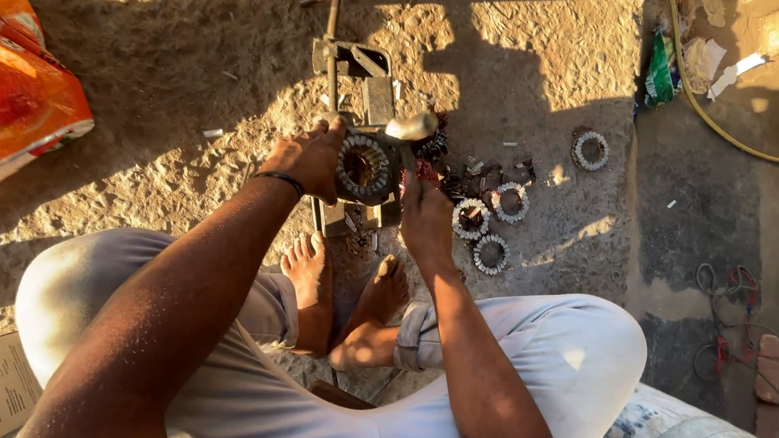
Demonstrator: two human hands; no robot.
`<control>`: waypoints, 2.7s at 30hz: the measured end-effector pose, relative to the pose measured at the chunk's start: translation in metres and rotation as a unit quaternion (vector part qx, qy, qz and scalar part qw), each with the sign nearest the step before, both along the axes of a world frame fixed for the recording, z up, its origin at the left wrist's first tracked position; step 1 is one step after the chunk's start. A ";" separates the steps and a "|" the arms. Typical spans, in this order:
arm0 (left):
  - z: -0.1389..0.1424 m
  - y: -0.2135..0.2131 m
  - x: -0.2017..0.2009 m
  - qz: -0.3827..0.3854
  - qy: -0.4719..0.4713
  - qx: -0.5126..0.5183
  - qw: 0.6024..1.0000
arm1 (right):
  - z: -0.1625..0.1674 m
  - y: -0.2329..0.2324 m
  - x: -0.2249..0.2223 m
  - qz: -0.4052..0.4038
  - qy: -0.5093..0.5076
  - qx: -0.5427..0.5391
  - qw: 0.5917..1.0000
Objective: The person sits on the ground and uses a hammer to strike a metal ring held in a clamp. They repeatedly hit the ring, occasionally adjusting its position, while other similar rings lie nearby.
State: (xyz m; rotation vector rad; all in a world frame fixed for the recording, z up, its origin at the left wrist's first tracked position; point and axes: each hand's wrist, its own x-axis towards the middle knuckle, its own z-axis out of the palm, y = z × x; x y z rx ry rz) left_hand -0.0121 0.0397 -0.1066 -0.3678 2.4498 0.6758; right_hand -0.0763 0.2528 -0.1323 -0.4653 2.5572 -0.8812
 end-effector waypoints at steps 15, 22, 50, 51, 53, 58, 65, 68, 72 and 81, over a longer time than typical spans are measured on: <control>0.022 -0.002 0.005 0.013 -0.003 0.007 1.000 | -0.001 -0.002 0.000 0.028 0.035 -0.033 0.998; 0.007 -0.005 0.003 0.017 -0.010 0.019 1.000 | 0.002 -0.012 -0.008 0.012 0.160 -0.231 0.960; 0.012 -0.012 0.004 0.064 0.019 0.049 0.997 | 0.023 -0.023 -0.013 0.086 0.257 -0.221 0.937; 0.009 -0.013 0.003 0.068 0.014 0.054 0.996 | 0.023 -0.027 -0.011 0.060 0.247 -0.212 0.944; 0.003 -0.013 0.000 0.074 0.004 0.062 0.995 | 0.019 -0.036 -0.004 0.006 0.226 -0.194 0.955; -0.005 -0.008 -0.007 0.081 0.081 0.101 0.988 | 0.015 -0.035 0.010 0.056 0.005 0.072 0.996; 0.008 -0.013 0.000 0.063 0.017 0.058 0.996 | 0.028 -0.028 -0.006 0.072 0.222 -0.249 0.940; 0.018 -0.014 0.002 0.084 0.004 0.064 0.994 | 0.022 -0.036 -0.003 0.022 0.213 -0.243 0.946; 0.018 -0.012 0.000 0.049 0.045 0.067 0.996 | 0.012 -0.036 0.004 0.056 0.007 0.077 0.995; -0.010 -0.010 -0.006 0.067 0.038 0.037 0.996 | 0.019 0.018 -0.026 -0.011 0.222 -0.074 0.972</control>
